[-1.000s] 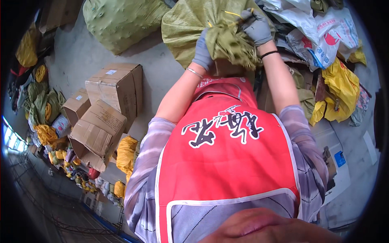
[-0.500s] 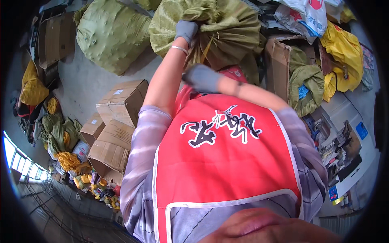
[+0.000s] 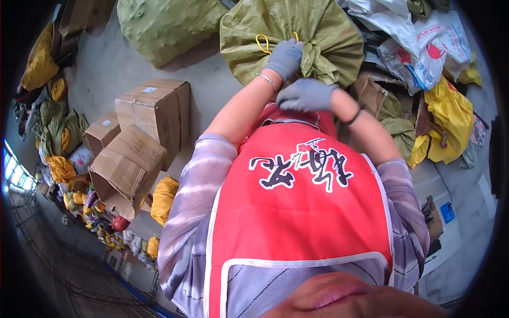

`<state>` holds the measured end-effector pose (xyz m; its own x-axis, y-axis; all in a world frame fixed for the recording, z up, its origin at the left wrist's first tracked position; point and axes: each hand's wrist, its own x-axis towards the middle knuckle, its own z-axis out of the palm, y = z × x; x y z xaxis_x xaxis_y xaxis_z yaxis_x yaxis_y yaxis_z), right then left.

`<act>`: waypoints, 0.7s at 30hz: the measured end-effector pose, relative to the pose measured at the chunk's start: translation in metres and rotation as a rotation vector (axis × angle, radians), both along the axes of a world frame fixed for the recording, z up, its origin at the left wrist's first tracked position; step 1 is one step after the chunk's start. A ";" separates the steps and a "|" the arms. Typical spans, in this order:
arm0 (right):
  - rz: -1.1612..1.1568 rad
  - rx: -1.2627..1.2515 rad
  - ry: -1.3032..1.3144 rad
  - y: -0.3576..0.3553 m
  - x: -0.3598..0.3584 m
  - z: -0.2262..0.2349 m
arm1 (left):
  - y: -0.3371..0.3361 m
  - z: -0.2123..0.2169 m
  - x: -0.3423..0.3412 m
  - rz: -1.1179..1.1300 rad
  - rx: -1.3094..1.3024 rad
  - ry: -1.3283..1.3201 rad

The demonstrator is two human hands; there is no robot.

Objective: The person stamps toy gun parts using a printing machine and places them into a sack. The person then gathers and packs toy parts into a large sack and ties the sack shut with a rubber band.

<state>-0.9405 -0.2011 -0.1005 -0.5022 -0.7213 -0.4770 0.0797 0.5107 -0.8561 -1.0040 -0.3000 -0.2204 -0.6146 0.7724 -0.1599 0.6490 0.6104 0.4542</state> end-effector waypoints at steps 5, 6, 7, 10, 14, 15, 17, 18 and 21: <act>-0.485 0.401 0.583 0.015 -0.071 -0.037 | 0.012 0.001 0.019 -0.175 0.048 -0.050; -0.397 0.510 0.649 0.009 -0.084 -0.061 | 0.014 -0.003 0.021 -0.187 0.081 -0.053; -0.305 0.616 0.713 0.003 -0.095 -0.082 | 0.014 -0.012 0.025 -0.198 0.111 -0.058; -0.068 0.735 0.535 -0.006 -0.121 -0.096 | 0.012 0.010 0.020 -0.197 -0.067 -0.139; -0.870 0.171 0.094 0.058 -0.130 -0.125 | -0.012 0.025 0.012 0.058 0.322 -0.052; -1.210 -0.185 -0.248 0.087 -0.124 -0.151 | -0.017 0.021 0.010 0.061 0.393 -0.019; -1.089 -1.541 -0.951 0.188 -0.079 -0.226 | -0.006 0.015 0.002 -0.028 0.498 0.027; -0.952 -1.753 -0.873 0.180 -0.077 -0.213 | -0.017 0.001 0.003 0.123 0.524 0.048; -1.283 -1.516 -0.785 0.167 -0.039 -0.142 | -0.030 -0.016 -0.004 0.482 0.469 -0.165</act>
